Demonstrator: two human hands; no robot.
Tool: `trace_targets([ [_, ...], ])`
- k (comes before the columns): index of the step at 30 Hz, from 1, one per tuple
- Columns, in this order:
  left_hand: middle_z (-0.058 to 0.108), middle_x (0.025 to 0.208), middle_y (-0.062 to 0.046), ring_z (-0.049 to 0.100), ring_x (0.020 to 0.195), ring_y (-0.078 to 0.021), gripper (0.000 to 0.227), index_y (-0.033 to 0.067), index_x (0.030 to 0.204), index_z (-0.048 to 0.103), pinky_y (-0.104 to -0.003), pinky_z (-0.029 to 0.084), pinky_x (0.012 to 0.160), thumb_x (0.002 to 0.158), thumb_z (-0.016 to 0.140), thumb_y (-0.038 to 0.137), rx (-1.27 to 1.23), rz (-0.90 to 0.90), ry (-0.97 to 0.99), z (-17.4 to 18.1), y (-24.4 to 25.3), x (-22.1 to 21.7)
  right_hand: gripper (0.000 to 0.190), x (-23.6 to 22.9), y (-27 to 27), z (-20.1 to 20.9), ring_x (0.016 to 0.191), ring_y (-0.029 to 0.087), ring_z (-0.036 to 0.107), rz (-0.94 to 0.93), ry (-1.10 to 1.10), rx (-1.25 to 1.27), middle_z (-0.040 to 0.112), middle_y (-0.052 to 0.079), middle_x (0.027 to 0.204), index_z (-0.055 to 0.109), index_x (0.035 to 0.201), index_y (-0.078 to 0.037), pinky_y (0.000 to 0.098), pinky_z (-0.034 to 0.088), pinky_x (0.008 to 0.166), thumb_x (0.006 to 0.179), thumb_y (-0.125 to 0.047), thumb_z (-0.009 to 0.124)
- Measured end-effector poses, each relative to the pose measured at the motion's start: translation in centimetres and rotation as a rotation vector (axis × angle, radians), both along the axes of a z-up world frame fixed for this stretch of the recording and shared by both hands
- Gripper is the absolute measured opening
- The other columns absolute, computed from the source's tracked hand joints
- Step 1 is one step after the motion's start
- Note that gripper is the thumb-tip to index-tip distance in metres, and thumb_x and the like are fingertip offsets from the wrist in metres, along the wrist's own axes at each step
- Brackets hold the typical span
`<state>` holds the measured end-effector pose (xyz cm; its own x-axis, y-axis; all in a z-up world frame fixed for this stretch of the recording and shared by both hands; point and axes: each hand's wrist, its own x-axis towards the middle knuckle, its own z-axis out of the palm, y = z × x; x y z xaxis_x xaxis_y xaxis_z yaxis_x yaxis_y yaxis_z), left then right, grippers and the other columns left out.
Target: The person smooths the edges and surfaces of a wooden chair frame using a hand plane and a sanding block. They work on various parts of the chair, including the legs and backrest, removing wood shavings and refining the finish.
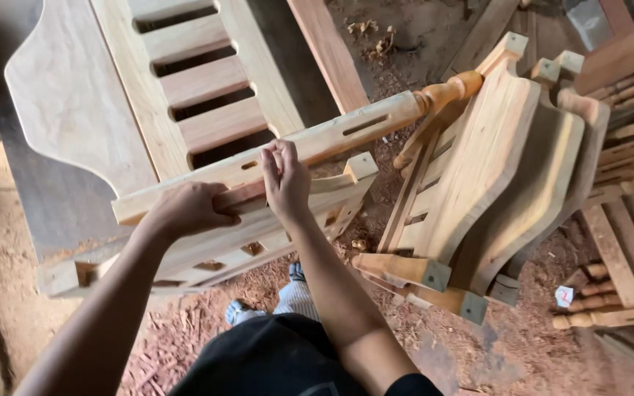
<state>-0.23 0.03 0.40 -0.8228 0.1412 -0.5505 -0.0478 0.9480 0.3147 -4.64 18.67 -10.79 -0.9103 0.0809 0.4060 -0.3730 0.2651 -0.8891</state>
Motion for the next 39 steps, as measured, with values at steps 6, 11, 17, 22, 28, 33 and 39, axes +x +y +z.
trace_targets([
  [6, 0.076, 0.085, -0.008, 0.071, 0.081, -0.0243, 0.05, 0.0152, 0.097, 0.074, -0.042, 0.056, 0.073, 0.071, 0.083, 0.057, -0.074, -0.048, 0.133, 0.7, 0.1, 0.3, 0.03, -0.4, 6.9, -4.9, 0.042, 0.007, 0.045, -0.178, -0.304, 0.232, 0.054, -0.005, 0.06, 0.057, 0.11, -0.006, 0.0232, 0.035, 0.028, 0.104, -0.032, 0.042],
  [11, 0.077, 0.088, -0.006, 0.072, 0.083, -0.0237, 0.054, 0.0175, 0.098, 0.077, -0.041, 0.058, 0.074, 0.067, 0.082, 0.061, -0.068, -0.028, 0.064, 0.2, 0.4, 0.3, 0.024, -0.6, 3.2, -6.0, 0.054, 0.009, 0.047, -0.134, 0.028, 0.12, 0.054, 0.0, 0.068, 0.056, 0.099, -0.009, 0.0234, 0.038, 0.045, 0.111, -0.029, 0.047],
  [17, 0.077, 0.088, -0.006, 0.072, 0.083, -0.0234, 0.056, 0.0184, 0.099, 0.076, -0.041, 0.057, 0.073, 0.067, 0.081, 0.064, -0.081, -0.03, 0.069, 0.5, 0.5, 0.0, 0.036, -1.6, 3.2, -4.7, 0.067, 0.012, 0.049, -0.045, 0.21, 0.094, 0.054, 0.004, 0.083, 0.055, 0.11, -0.005, 0.0263, 0.045, 0.058, 0.112, -0.037, 0.039],
  [22, 0.077, 0.087, -0.007, 0.073, 0.083, -0.0244, 0.054, 0.0182, 0.1, 0.074, -0.042, 0.058, 0.072, 0.07, 0.08, 0.063, -0.139, -0.022, 0.072, 1.1, 0.4, 0.5, 0.048, -3.6, 5.9, -8.6, 0.075, 0.013, 0.052, -0.126, 0.156, 0.143, 0.052, 0.003, 0.088, 0.052, 0.109, -0.008, 0.0261, 0.051, 0.064, 0.115, -0.05, 0.028],
  [28, 0.077, 0.087, -0.005, 0.073, 0.082, -0.0235, 0.048, 0.0202, 0.095, 0.077, -0.041, 0.058, 0.073, 0.061, 0.084, 0.054, 0.008, 0.011, 0.114, -0.4, 0.2, 1.1, 0.062, 0.1, 1.7, -1.8, 0.061, 0.015, 0.05, 0.003, 0.138, 0.073, 0.052, 0.002, 0.075, 0.055, 0.119, -0.003, 0.0286, 0.043, 0.053, 0.109, -0.058, 0.027],
  [33, 0.076, 0.084, -0.008, 0.073, 0.08, -0.0248, 0.053, 0.0151, 0.093, 0.074, -0.042, 0.058, 0.071, 0.069, 0.082, 0.061, -0.072, -0.009, 0.184, 0.7, 0.2, 0.5, 0.056, -1.4, 8.0, -8.9, 0.068, 0.015, 0.06, -0.209, 0.034, 0.323, 0.061, 0.004, 0.083, 0.055, 0.122, -0.005, 0.0329, 0.052, 0.058, 0.11, -0.055, 0.032],
  [39, 0.076, 0.084, -0.005, 0.074, 0.079, -0.0234, 0.048, 0.0183, 0.091, 0.075, -0.04, 0.058, 0.07, 0.067, 0.081, 0.06, -0.059, -0.006, 0.072, 0.3, 0.4, 0.1, 0.049, -0.2, 0.4, -3.1, 0.073, 0.021, 0.06, -0.208, -0.073, 0.127, 0.065, 0.01, 0.088, 0.058, 0.115, -0.006, 0.04, 0.053, 0.063, 0.108, -0.05, 0.038],
])
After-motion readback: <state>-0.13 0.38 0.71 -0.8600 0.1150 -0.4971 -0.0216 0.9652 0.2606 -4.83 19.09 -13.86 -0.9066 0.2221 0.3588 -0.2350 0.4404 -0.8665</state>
